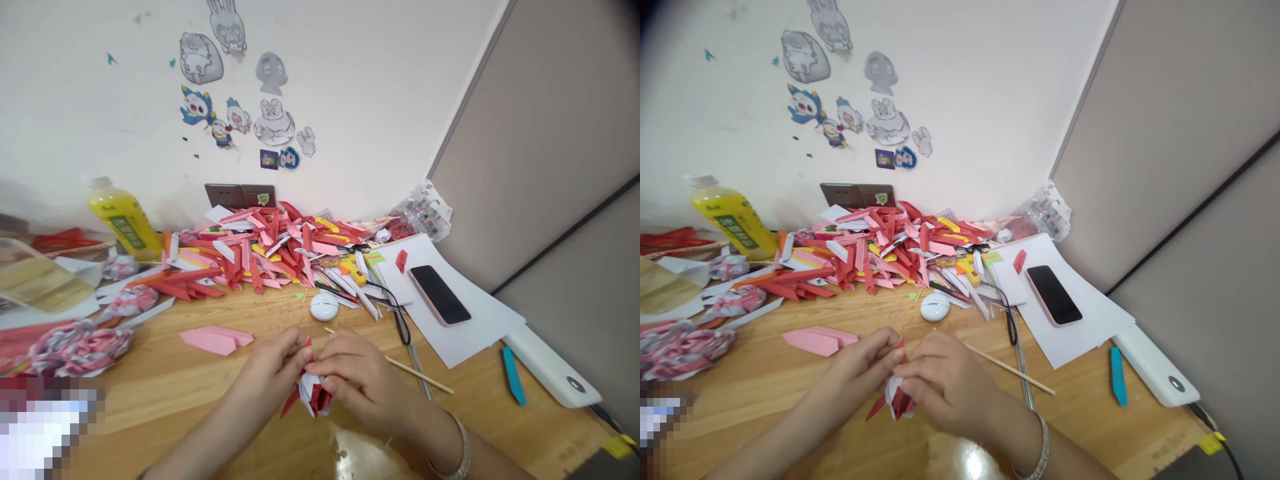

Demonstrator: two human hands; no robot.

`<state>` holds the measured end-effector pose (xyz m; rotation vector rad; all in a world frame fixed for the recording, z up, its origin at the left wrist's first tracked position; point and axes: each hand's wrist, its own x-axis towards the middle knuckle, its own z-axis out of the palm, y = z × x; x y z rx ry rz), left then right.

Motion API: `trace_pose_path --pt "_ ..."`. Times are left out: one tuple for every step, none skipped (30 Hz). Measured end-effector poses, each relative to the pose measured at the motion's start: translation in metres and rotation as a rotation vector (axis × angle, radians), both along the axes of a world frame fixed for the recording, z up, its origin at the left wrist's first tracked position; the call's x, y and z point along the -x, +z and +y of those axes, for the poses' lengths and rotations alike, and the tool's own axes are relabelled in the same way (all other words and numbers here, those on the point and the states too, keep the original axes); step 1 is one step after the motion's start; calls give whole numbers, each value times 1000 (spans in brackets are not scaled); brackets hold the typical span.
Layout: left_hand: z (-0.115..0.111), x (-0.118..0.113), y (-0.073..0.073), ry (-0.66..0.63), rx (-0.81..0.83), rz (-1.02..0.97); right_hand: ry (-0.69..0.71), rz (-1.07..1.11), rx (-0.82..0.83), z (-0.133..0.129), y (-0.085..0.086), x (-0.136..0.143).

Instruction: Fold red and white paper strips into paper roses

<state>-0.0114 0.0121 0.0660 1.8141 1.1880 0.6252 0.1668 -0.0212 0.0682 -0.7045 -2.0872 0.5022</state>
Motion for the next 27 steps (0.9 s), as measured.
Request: trace_pose_path --pt "1 0 -1 -1 7 -7 9 -6 -39 0 -1 0" --pt "1 1 -3 -2 12 -17 20 -19 -76 0 -1 0" --pt "2 1 -4 -4 16 -25 29 -34 -103 0 -2 0" --pt "2 1 -5 -3 14 -33 31 -45 -111 1 -3 0" --pt "3 1 -5 -2 9 -39 23 -48 -96 2 -4 0" --pt "3 0 -6 -1 7 -43 3 -35 -66 2 -5 0" --pt "3 0 -5 -1 9 -48 -23 -9 -24 3 -6 0" --pt "2 -1 -5 -3 16 -54 -46 23 17 4 -6 0" --pt "2 -2 -5 -3 23 -64 -64 54 50 5 -7 0" --pt "1 -2 -5 2 30 -75 -71 78 67 5 -7 0" --pt "0 -3 -5 10 37 -86 -70 93 74 5 -6 0" --pt "0 -3 -5 21 43 -97 -69 98 74 5 -6 0" --pt "-1 -3 -5 31 50 -109 -69 95 68 4 -6 0" --pt "-1 -3 -5 37 60 -121 -70 89 54 3 -5 1" --pt "-1 -3 -5 39 70 -133 -66 87 29 3 -5 1" --pt "-1 -3 -5 40 80 -143 -58 87 -5 2 -4 2" --pt "-2 -3 -5 42 87 -150 -47 90 -45 1 -4 2" --pt "-2 -4 -4 41 92 -153 -34 96 -84 0 -4 2" --pt "-3 -4 -3 36 93 -152 -23 104 -109 0 -4 2" --pt "-4 -4 -2 30 92 -149 -19 114 -111 0 -4 2" --pt "-4 -5 -1 23 88 -146 -24 124 -90 0 -4 2" --pt "-5 -5 0 14 81 -144 -42 136 -44 0 -4 2" --pt "-6 -5 0 7 74 -145 -69 148 16 1 -4 2" --pt "-6 -6 0 3 68 -149 -99 157 78 2 -5 2" --pt "-6 -6 0 3 64 -155 -125 163 127 2 -5 2" --pt "-6 -5 0 3 62 -159 -144 170 152 3 -6 2" --pt "-6 -5 0 7 60 -160 -151 175 155 3 -7 2"
